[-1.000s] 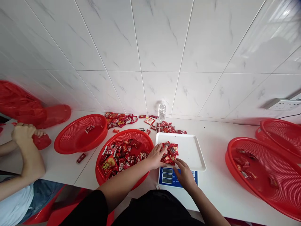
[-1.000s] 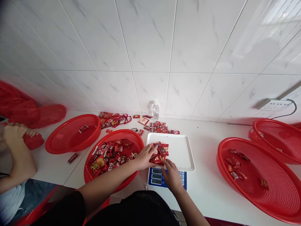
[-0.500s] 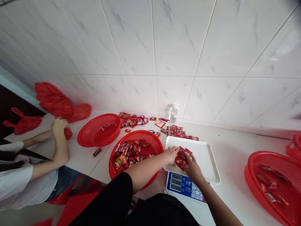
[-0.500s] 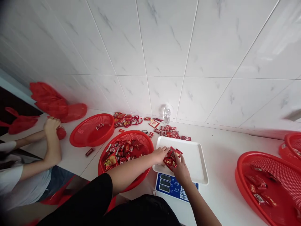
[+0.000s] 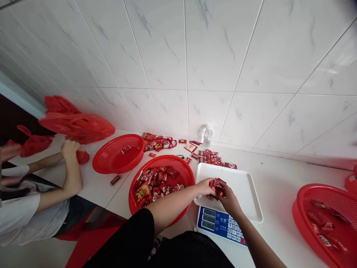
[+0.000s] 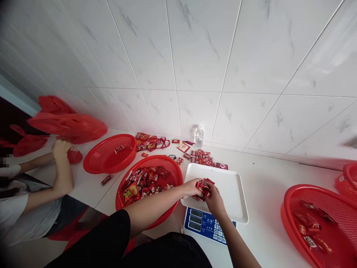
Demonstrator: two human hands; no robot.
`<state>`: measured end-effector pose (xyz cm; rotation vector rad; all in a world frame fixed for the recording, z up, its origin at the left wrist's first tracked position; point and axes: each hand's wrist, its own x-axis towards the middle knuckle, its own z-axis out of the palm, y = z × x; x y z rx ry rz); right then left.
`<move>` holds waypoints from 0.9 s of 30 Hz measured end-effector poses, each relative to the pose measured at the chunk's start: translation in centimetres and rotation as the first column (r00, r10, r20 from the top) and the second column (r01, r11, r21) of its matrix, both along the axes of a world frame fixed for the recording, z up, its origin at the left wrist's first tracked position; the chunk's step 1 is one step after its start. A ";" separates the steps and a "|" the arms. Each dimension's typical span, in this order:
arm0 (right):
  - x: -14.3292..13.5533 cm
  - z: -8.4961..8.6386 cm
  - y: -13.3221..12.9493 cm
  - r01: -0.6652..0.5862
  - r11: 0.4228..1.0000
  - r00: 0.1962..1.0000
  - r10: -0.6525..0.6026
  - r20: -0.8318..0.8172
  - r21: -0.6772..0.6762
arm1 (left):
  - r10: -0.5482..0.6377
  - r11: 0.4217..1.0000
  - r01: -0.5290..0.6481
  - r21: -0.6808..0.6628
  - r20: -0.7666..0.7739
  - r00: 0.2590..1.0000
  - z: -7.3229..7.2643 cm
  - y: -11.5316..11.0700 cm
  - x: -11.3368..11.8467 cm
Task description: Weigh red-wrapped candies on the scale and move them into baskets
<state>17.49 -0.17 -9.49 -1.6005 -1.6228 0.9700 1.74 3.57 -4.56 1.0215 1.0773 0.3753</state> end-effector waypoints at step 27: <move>-6.9 10.6 -3.4 -0.178 0.970 0.984 0.171 0.057 0.167 | 0.355 0.885 -0.112 -0.452 0.499 0.791 2.8 -2.2 -7.1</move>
